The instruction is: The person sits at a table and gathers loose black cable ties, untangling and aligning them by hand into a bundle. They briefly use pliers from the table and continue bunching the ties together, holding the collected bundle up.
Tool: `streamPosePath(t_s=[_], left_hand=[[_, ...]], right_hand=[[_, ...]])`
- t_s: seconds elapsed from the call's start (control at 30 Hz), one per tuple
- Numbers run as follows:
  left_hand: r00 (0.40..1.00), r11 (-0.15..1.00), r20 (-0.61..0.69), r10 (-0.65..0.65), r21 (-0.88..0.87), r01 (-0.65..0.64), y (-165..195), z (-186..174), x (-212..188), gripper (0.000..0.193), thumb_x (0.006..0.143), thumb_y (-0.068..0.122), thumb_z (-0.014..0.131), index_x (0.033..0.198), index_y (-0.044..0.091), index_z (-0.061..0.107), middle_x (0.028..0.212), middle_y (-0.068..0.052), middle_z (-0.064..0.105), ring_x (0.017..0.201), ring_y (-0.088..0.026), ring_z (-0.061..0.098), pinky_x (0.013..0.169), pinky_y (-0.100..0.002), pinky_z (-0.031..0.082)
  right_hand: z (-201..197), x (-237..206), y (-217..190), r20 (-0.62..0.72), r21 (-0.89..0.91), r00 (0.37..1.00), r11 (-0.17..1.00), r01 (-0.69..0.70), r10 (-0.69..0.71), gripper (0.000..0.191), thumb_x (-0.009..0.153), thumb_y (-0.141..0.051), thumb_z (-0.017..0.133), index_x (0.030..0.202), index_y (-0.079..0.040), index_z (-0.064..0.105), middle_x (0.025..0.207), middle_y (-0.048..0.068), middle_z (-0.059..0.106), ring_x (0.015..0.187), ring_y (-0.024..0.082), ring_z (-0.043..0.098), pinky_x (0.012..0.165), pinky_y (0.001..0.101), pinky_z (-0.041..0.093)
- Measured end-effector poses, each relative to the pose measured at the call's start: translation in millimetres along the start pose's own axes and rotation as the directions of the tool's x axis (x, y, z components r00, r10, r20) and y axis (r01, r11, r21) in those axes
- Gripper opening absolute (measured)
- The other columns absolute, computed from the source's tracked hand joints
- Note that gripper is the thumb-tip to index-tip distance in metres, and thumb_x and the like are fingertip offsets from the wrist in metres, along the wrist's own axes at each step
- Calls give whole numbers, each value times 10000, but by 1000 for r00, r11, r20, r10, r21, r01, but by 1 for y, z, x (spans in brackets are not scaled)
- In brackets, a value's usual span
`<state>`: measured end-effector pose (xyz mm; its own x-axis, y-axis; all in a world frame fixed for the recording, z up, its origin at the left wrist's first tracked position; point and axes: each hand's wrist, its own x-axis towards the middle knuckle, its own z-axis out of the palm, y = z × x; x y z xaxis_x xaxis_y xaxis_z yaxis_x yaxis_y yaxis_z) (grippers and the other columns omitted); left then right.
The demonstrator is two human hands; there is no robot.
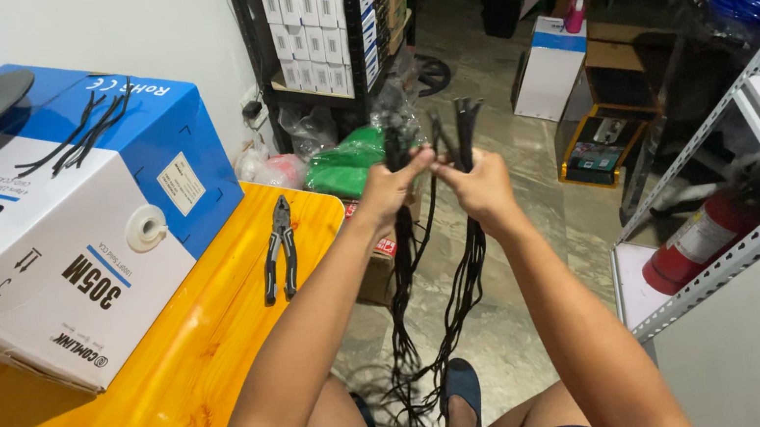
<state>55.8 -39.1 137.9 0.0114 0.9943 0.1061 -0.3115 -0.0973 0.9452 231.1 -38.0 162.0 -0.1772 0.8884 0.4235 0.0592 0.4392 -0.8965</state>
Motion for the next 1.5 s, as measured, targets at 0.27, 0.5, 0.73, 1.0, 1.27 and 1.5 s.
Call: streamPosePath(t_s=[0.27,0.5,0.73,1.0,1.27,1.5], left_hand=[[999,992,7,31,-127,-30,28,17,-7,217,880,308,814,928,106,748,698,75,645,493,-29,431,462,-229,312],[999,993,29,-18,-118,21,31,11,-8,249,829,320,847,919,111,747,683,74,617,491,-50,441,475,-241,357],[998,992,55,16,-128,-9,19,4,2,290,811,336,876,898,94,741,677,63,600,528,-53,474,482,-237,337],[997,996,78,13,-93,-6,15,4,6,326,783,407,880,857,119,746,677,64,612,540,-50,491,492,-244,356],[996,993,93,2,121,-13,36,20,-8,385,897,378,894,814,50,710,688,4,609,558,-80,488,488,-270,350],[983,925,-74,171,356,-134,54,34,-5,411,912,437,689,814,51,790,651,-49,714,554,-142,641,528,-315,501]], right_hand=[[17,-15,-13,43,-171,985,970,173,-168,320,1012,-146,648,1313,-45,606,1166,85,712,1049,147,660,922,311,512],[25,-21,-44,103,-302,990,946,121,-94,339,1059,-202,549,1380,-94,535,1066,137,712,963,226,698,884,359,524],[25,-27,-64,191,-324,976,932,162,-104,404,1032,-183,541,1431,-122,515,1158,158,727,1078,296,723,919,398,530],[17,-19,-45,278,-302,944,916,262,-179,384,1051,-142,487,1425,-56,492,1229,189,678,1132,330,674,948,408,504],[10,-3,-5,338,-442,936,862,247,-95,182,1027,-140,520,1041,-4,639,1012,177,719,976,347,688,860,443,528],[15,-4,-8,311,11,942,990,-139,129,243,1099,-266,547,998,-47,572,806,38,602,705,151,579,651,322,504]])
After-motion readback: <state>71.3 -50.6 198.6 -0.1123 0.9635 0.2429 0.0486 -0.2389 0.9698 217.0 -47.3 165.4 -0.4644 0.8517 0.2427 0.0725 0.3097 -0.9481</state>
